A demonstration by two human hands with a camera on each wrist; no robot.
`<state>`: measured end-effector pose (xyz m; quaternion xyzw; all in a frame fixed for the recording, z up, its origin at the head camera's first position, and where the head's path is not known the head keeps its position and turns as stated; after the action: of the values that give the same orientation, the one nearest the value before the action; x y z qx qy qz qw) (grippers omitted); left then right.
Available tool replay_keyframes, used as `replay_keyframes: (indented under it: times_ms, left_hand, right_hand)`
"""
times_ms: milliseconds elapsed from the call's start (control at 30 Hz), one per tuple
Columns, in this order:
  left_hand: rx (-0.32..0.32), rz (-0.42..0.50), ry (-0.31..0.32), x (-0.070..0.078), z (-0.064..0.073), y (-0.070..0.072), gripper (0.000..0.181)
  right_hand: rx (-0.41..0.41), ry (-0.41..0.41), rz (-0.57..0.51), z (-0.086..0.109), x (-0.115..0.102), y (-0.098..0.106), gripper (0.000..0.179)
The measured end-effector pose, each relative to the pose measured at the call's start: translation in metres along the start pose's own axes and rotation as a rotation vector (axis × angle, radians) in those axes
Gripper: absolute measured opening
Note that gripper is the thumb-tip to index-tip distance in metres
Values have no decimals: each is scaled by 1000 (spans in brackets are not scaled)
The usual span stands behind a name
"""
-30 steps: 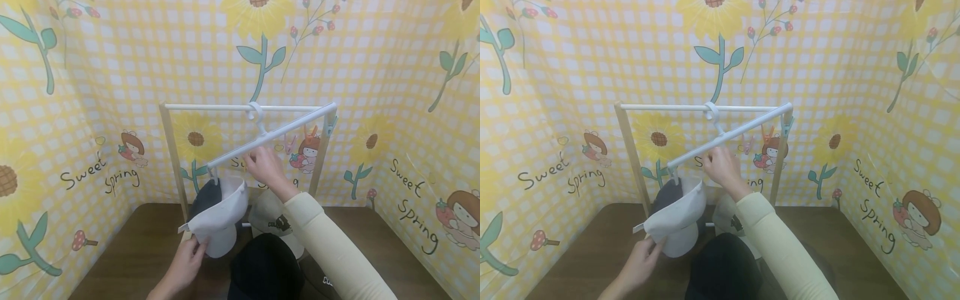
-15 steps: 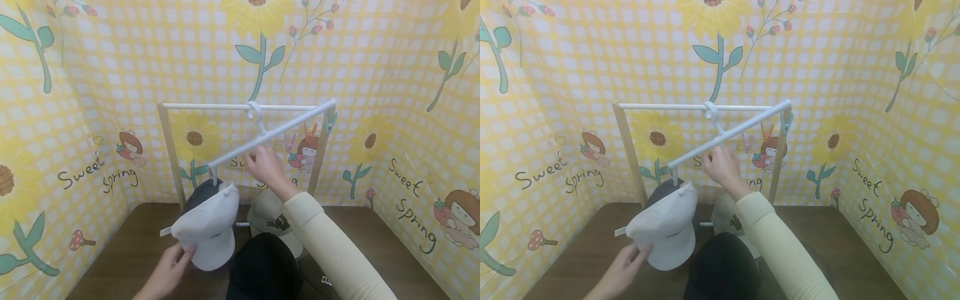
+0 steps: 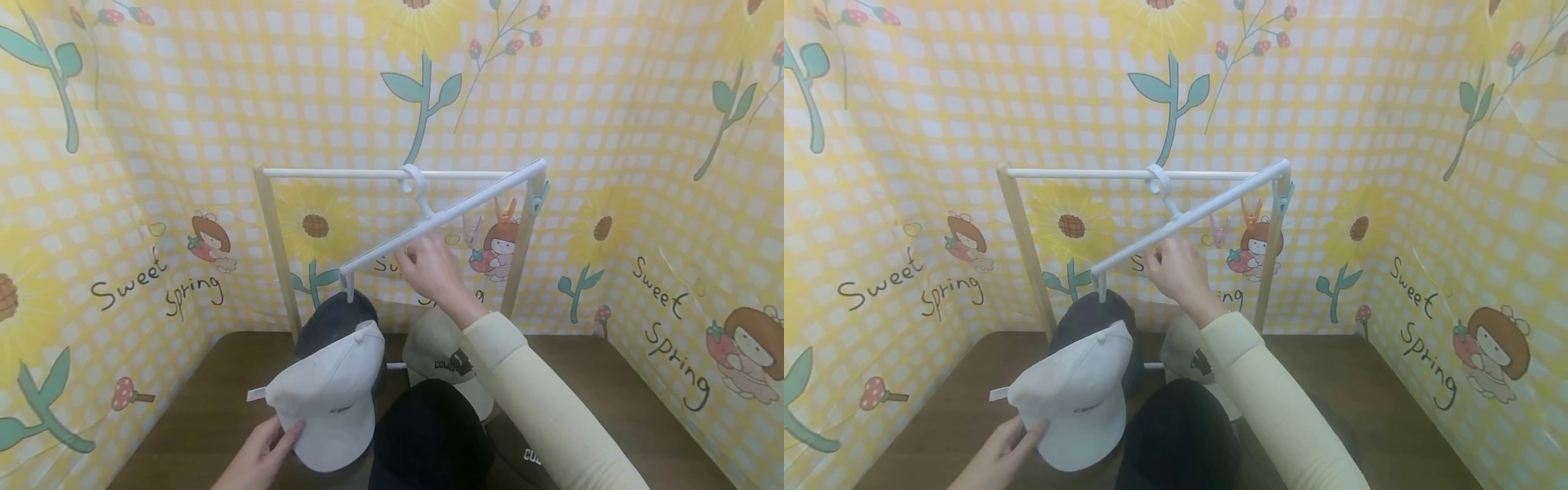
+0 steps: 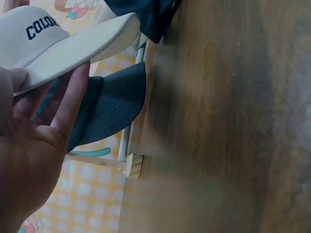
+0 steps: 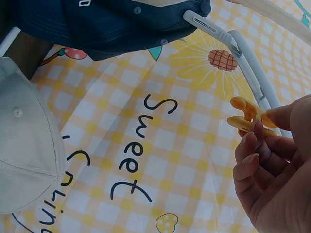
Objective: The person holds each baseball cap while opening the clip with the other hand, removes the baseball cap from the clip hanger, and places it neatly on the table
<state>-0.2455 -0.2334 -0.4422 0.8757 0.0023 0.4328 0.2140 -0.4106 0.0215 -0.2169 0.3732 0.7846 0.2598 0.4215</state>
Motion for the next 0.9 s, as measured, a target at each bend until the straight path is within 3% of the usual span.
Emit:
replay_keyframes:
  times_ms: [100,300,400,533,767,900]
  left_hand:
    - [-13,21,2,-2,3,-1,32]
    - [-41,-13,-71,-6,10,-2,26]
    - [-98,97,-14,-13,14,-4,30]
    - [-124,229,82,-23,23,-3,37]
    - [-115,299,76,-30,33,8,37]
    - [-108,313,150,-38,44,17,50]
  right_hand:
    - [-4,0,2,1,1,-1,57]
    - [-20,-12,-1,2,3,-3,57]
    - [-17,-12,0,3,3,-3,56]
    - [-24,-14,3,3,2,-3,56]
    - [-20,-10,11,4,2,-3,56]
    - [-6,8,14,4,2,-2,56]
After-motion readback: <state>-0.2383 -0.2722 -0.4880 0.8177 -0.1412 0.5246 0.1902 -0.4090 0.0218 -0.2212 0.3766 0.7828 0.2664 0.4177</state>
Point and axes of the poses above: each hand's wrist, its own z-axis away from the middle knuckle, its own y-axis out of the back of the hand, x = y × z, the point moved 7 cm from there along -z, towards the middle knuckle, and after that the axes turned 12 degrees about -y, right-handed, at the moved point
